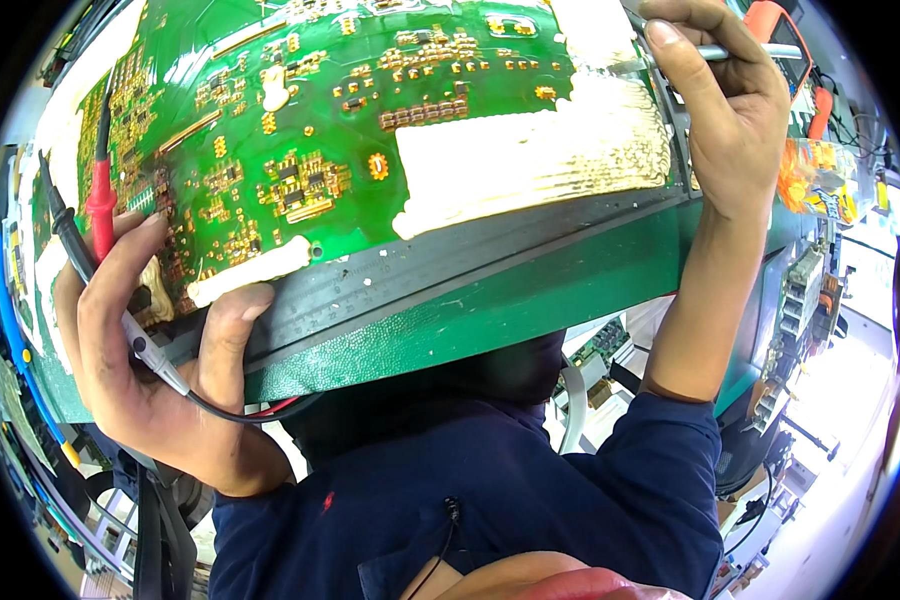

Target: The person uses a soldering iron and a multimeter probe to work on a large green circuit board. They apply the iron to various points on the board while holding the probe in their other hand.

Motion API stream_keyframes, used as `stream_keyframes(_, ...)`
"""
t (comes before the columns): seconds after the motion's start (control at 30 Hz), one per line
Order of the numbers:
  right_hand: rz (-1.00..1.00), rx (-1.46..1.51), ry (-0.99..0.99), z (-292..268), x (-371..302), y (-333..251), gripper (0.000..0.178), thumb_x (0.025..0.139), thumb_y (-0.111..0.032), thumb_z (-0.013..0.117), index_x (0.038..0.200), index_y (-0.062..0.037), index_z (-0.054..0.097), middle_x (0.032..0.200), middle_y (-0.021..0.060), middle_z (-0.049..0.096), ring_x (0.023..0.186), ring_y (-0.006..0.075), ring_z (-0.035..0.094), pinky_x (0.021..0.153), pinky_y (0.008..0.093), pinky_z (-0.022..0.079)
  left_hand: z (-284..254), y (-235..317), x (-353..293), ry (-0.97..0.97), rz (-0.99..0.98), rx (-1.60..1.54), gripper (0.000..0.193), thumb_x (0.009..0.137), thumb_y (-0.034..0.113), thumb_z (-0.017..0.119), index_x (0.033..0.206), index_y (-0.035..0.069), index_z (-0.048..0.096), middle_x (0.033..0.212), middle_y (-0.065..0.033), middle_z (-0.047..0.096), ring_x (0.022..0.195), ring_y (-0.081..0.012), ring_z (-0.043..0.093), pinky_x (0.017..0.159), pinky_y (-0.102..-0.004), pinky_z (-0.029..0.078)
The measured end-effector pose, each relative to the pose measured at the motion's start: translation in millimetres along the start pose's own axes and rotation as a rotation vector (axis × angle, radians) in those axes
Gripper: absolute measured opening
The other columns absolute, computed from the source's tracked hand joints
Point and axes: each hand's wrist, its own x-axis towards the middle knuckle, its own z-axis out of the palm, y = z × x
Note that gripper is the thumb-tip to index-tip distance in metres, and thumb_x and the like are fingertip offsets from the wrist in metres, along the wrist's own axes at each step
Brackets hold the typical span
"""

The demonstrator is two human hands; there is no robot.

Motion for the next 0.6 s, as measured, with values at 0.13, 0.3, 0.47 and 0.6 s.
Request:
stream_keyframes(0.13,-0.011,0.004,-0.02,-0.7,0.3,2.6,0.015,0.091,-0.007,0.068,0.101,0.0031,0.065,0.085,0.0011,0.063,0.076,0.0041,0.056,0.067,0.0186,0.042,0.7,2.9,2.1,-0.001,0.004,0.0,0.048,0.074,0.017,0.084,0.114,-0.004,0.067,0.114,-0.0157,0.065,0.114,-0.0282,0.061,0.103,-0.0378,0.045)
stream_keyframes(0.3,0.03,0.037,-0.081,-5.7,2.6,3.1,0.017,0.092,-0.011,0.07,0.102,0.0025,0.066,0.085,0.0007,0.063,0.075,0.0039,0.055,0.066,0.0185,0.042,0.3,2.0,1.9,0.005,0.004,0.0,0.048,0.074,0.016,0.084,0.115,-0.003,0.067,0.114,-0.0153,0.065,0.113,-0.0278,0.062,0.102,-0.0373,0.045)
stream_keyframes(0.47,0.12,0.07,-0.093,-3.0,0.0,-0.3,0.018,0.092,-0.012,0.069,0.102,0.0024,0.067,0.084,0.0005,0.064,0.073,0.0034,0.055,0.064,0.0184,0.041,1.2,0.7,3.1,-0.01,0.006,-0.018,0.048,0.074,0.017,0.084,0.115,-0.003,0.067,0.113,-0.0151,0.065,0.112,-0.0276,0.062,0.102,-0.0367,0.045)
stream_keyframes(0.6,0.021,0.032,-0.031,4.6,-0.8,2.4,0.016,0.092,-0.01,0.068,0.101,0.0027,0.068,0.083,0.0007,0.065,0.071,0.0027,0.055,0.062,0.0179,0.04,-0.2,1.6,3.1,0.002,0.027,0.005,0.049,0.074,0.017,0.085,0.115,-0.003,0.067,0.114,-0.0151,0.065,0.112,-0.0279,0.062,0.102,-0.0366,0.045)
